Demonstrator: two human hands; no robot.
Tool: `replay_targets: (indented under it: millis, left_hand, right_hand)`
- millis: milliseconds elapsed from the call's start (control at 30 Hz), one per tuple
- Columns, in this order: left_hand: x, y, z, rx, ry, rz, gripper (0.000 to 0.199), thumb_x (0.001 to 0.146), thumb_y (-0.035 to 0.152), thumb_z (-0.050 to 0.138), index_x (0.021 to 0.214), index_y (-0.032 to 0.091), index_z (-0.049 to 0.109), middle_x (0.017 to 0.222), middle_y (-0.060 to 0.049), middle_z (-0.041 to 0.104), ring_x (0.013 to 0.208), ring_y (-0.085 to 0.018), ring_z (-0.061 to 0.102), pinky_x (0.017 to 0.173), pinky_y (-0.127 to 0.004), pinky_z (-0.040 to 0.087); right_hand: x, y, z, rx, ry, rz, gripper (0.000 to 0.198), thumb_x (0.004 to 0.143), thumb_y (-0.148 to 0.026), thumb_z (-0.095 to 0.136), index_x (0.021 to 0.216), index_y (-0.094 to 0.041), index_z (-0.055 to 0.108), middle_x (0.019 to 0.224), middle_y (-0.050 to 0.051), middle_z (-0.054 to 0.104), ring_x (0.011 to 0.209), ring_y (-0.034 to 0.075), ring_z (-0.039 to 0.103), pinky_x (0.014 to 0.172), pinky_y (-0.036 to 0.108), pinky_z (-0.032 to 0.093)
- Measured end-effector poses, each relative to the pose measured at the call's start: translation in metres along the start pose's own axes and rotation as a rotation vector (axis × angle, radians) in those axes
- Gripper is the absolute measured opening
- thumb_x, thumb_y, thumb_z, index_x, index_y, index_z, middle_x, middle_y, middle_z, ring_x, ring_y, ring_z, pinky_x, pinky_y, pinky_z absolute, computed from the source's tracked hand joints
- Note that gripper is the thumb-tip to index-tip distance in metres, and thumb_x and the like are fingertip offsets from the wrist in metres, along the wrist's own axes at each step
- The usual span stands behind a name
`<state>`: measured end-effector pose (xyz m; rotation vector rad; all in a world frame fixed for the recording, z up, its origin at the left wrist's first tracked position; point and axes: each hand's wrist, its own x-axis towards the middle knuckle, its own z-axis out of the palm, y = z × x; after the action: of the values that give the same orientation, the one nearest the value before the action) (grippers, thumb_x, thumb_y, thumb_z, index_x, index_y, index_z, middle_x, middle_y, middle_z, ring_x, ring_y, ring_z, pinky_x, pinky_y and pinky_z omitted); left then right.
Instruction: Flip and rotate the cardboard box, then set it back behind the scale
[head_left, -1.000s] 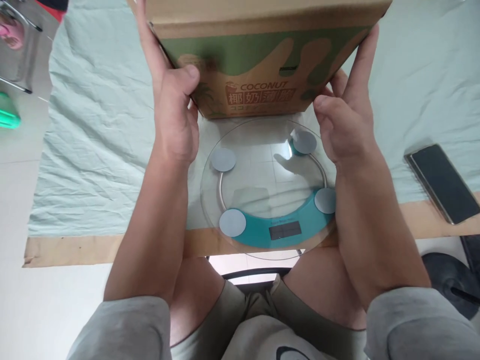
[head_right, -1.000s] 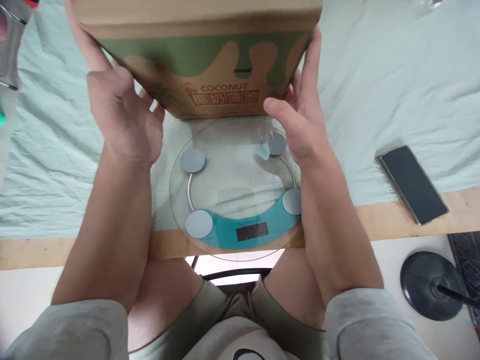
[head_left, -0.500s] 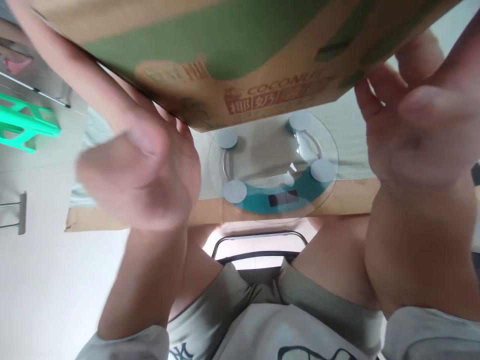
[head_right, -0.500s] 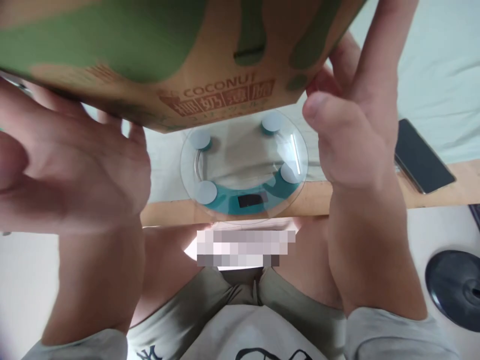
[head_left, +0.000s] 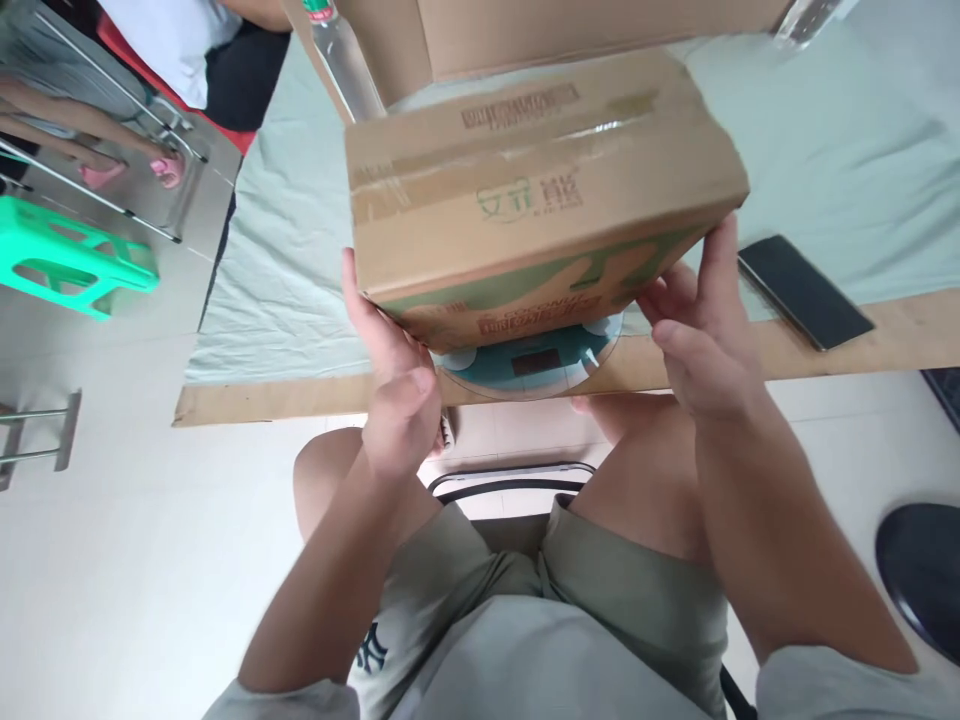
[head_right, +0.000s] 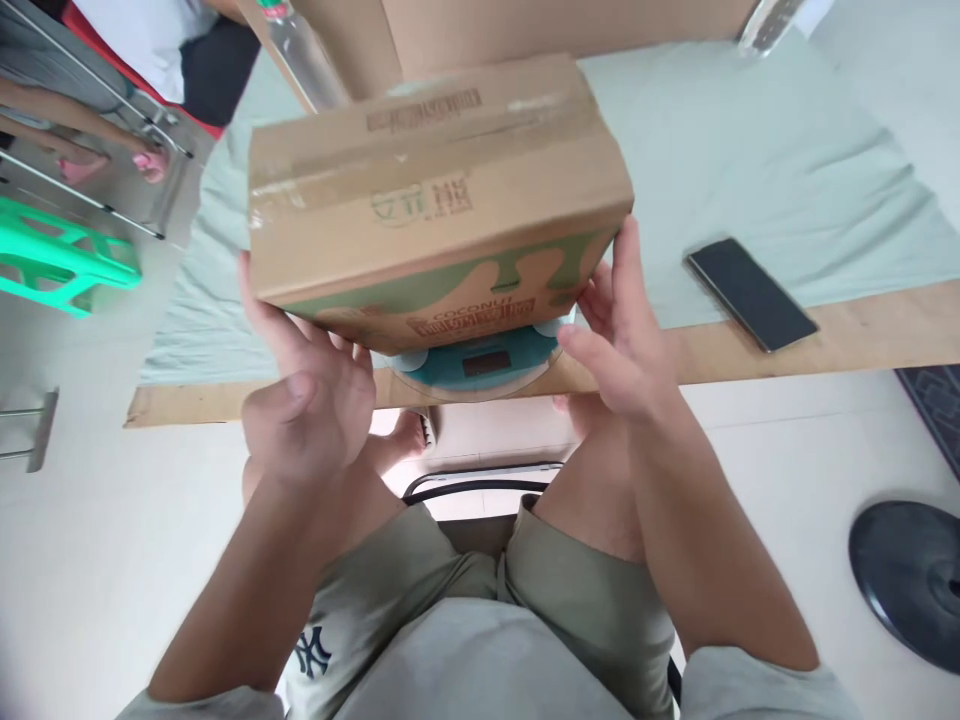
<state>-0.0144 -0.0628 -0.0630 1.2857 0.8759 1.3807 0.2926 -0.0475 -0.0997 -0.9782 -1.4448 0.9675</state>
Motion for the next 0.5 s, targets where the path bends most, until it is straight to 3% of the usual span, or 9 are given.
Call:
replay_targets:
  millis: [100, 200, 300, 367, 400, 433, 500]
  left_hand:
    - [-0.005, -0.012, -0.002, -0.027, -0.019, 0.030, 0.091, 0.079, 0.071, 0.087, 0.163, 0.056, 0.055, 0.194, 0.014, 0.033, 0.191, -0.037, 0.008, 0.160, -0.062, 0.012]
    - [-0.014, -0.013, -0.002, -0.029, -0.027, 0.031, 0.079, 0.085, 0.069, 0.085, 0.159, 0.059, 0.057, 0.192, 0.016, 0.035, 0.191, -0.033, 0.012, 0.159, -0.060, 0.019]
    - [-0.010, -0.010, -0.011, -0.016, 0.108, -0.031, 0.075, 0.084, 0.078, 0.084, 0.152, 0.056, 0.062, 0.184, 0.013, 0.047, 0.183, -0.035, 0.033, 0.149, -0.058, 0.039]
    - [0.009, -0.012, -0.024, 0.001, 0.269, -0.041, 0.066, 0.084, 0.077, 0.083, 0.142, 0.050, 0.066, 0.162, 0.005, 0.067, 0.155, -0.033, 0.063, 0.123, -0.053, 0.059]
    - [0.024, -0.015, -0.032, 0.013, 0.354, -0.025, 0.059, 0.086, 0.074, 0.082, 0.135, 0.045, 0.066, 0.143, 0.002, 0.075, 0.134, -0.029, 0.072, 0.104, -0.048, 0.063]
    - [0.042, -0.020, -0.041, 0.032, 0.425, 0.001, 0.050, 0.087, 0.069, 0.081, 0.125, 0.040, 0.065, 0.121, 0.000, 0.076, 0.113, -0.025, 0.074, 0.087, -0.043, 0.060]
    - [0.078, -0.032, -0.057, 0.068, 0.518, 0.050, 0.049, 0.092, 0.075, 0.073, 0.111, 0.032, 0.057, 0.087, 0.001, 0.060, 0.091, -0.016, 0.069, 0.066, -0.034, 0.047]
  right_hand:
    - [-0.004, 0.011, -0.001, -0.007, 0.002, -0.003, 0.109, 0.083, -0.072, 0.080, 0.177, -0.060, 0.027, 0.162, 0.001, 0.066, 0.139, 0.028, 0.071, 0.136, 0.063, 0.056]
    - [-0.007, 0.015, -0.003, 0.018, -0.001, 0.003, 0.105, 0.081, -0.070, 0.082, 0.174, -0.060, 0.031, 0.158, 0.002, 0.068, 0.139, 0.028, 0.071, 0.130, 0.059, 0.059]
    - [-0.002, 0.009, -0.005, 0.049, 0.097, 0.073, 0.094, 0.080, -0.069, 0.082, 0.165, -0.055, 0.044, 0.151, 0.002, 0.072, 0.134, 0.027, 0.072, 0.119, 0.054, 0.062]
    - [0.012, 0.004, -0.009, 0.063, 0.320, 0.115, 0.070, 0.080, -0.061, 0.080, 0.144, -0.042, 0.061, 0.132, 0.005, 0.075, 0.120, 0.024, 0.074, 0.103, 0.046, 0.064]
    - [0.022, 0.003, -0.012, 0.071, 0.451, 0.117, 0.054, 0.079, -0.056, 0.076, 0.127, -0.034, 0.065, 0.117, 0.006, 0.073, 0.108, 0.021, 0.072, 0.091, 0.040, 0.062]
    - [0.034, 0.004, -0.014, 0.083, 0.578, 0.109, 0.039, 0.078, -0.051, 0.072, 0.108, -0.028, 0.062, 0.101, 0.005, 0.066, 0.094, 0.018, 0.068, 0.080, 0.034, 0.057]
    - [0.060, 0.014, -0.019, 0.096, 0.684, 0.090, 0.033, 0.078, -0.050, 0.061, 0.087, -0.024, 0.041, 0.080, 0.002, 0.041, 0.072, 0.013, 0.048, 0.064, 0.029, 0.043]
